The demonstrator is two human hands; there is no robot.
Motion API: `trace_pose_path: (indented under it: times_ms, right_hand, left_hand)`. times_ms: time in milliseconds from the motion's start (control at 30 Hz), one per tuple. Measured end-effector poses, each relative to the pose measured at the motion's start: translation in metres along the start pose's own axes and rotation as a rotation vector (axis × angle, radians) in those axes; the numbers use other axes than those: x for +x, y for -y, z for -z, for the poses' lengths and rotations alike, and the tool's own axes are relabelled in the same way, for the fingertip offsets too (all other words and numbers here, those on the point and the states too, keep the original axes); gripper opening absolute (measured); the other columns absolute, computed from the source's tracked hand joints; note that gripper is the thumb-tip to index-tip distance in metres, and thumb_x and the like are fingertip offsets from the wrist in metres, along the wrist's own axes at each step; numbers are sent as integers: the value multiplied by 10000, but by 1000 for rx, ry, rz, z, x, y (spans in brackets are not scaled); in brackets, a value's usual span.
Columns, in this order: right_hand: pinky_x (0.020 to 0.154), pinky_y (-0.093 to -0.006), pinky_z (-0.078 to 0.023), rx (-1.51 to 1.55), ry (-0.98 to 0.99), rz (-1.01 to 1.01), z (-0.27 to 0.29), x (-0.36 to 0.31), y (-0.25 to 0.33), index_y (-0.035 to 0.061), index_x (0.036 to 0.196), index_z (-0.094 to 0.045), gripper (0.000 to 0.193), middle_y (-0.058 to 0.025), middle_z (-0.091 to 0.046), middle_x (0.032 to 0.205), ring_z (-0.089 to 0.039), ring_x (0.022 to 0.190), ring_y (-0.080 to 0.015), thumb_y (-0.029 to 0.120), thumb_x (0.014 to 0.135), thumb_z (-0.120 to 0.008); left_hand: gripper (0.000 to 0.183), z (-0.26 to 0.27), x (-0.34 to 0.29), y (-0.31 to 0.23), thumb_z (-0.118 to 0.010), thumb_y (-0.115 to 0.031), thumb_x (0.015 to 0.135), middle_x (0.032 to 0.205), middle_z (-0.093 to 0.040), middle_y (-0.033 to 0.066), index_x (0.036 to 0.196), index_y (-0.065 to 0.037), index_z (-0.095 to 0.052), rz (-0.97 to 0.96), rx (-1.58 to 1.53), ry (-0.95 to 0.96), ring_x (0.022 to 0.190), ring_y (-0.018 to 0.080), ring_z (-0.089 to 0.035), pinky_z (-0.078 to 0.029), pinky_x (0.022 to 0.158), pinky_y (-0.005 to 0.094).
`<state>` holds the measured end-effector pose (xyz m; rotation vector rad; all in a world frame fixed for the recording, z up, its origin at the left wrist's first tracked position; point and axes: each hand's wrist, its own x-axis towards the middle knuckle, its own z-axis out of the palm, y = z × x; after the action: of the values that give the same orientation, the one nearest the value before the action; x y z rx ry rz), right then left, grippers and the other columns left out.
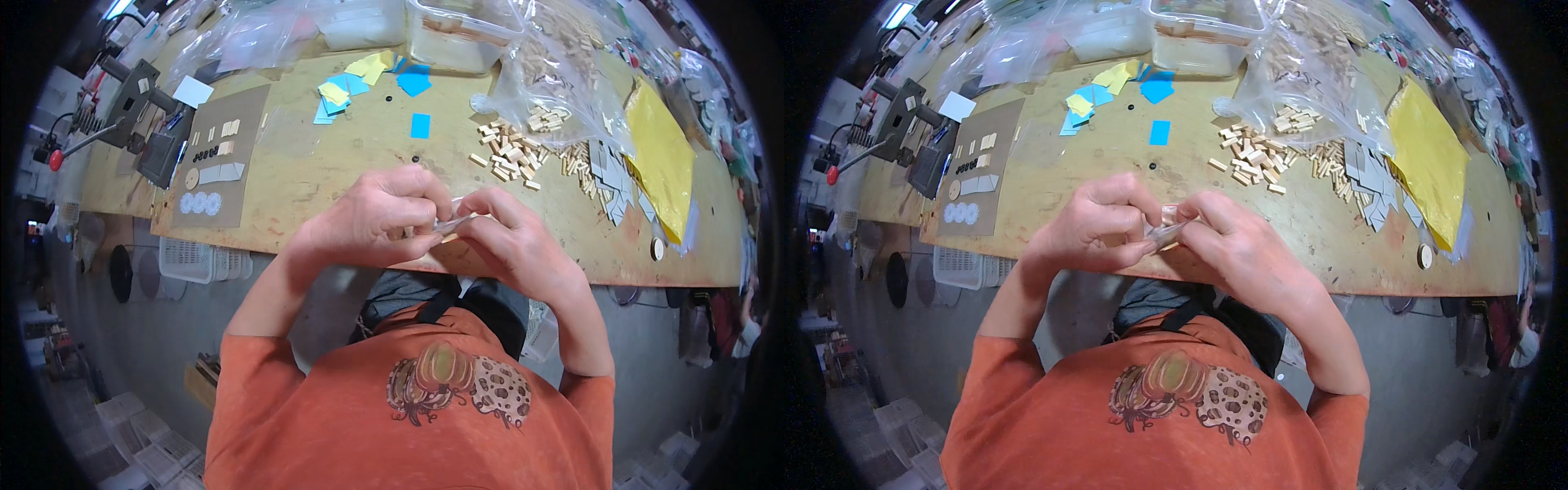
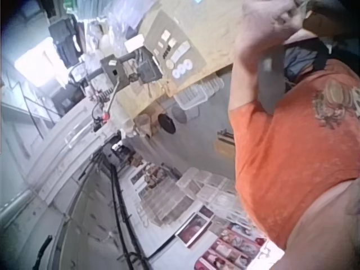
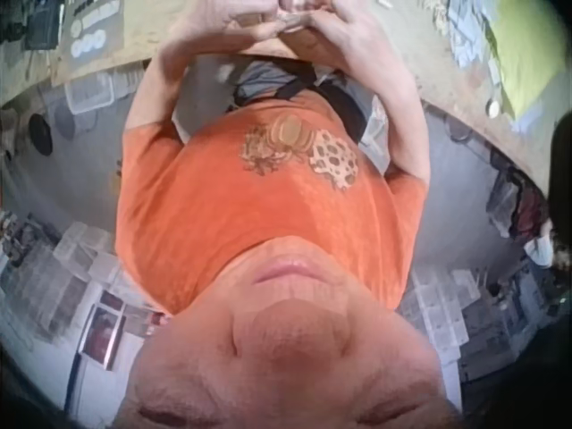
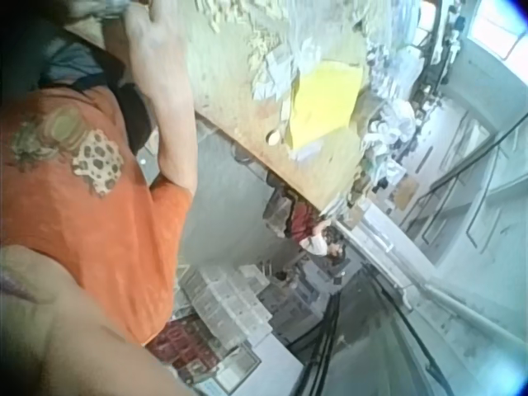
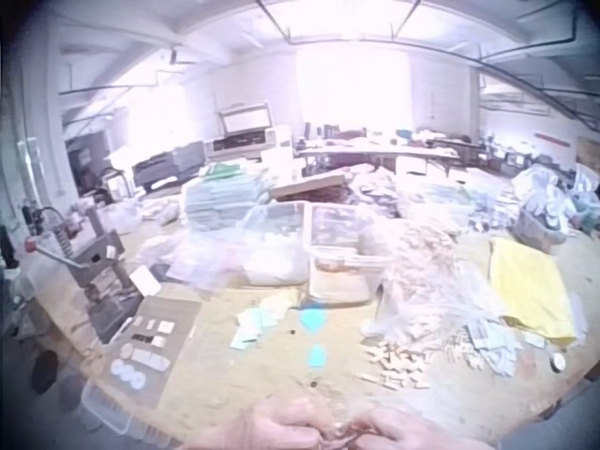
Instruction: The person assembles small craft kits by placing colored paper pieces and wooden pegs into clear plastic bags. They handle blue, red, and yellow paper pieces, then add wooden pegs, seal the bags, and place them into a white basket. The person repeats this process with different colored paper pieces.
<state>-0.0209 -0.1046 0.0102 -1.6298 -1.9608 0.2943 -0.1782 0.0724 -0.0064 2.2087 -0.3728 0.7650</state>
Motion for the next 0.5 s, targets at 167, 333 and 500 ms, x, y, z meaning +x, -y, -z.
trace_pose_path:
  times_ms: [167,333,500]
  right_hand:
    - [824,-375,-507,13,-25,0,4,-2,-6,19,944,-609,126,-131,-576,1065,-602,988,-306,48,826,-640]
    - [746,-342,-503,403,-150,-104,16,-4,-15,18,933,-621,90,-120,-608,1051,-621,932,-239,35,850,-649]
    - [553,-251,-479,755,-237,-570,52,11,-7,-6,937,-644,89,-49,-653,856,-618,646,-91,71,897,-624]
  left_hand:
    - [126,6,-1,2,-707,1,738,832,-623,70,726,-38,-588,113,154,103,719,239,-600,-483,623,334]
    - [102,5,-5,-3,-725,-23,764,884,-621,108,846,-32,-664,206,51,51,778,238,-624,-508,681,327]
    - [138,1,-6,-6,-747,-29,746,926,-639,95,871,-49,-692,109,190,42,828,239,-637,-523,712,330]
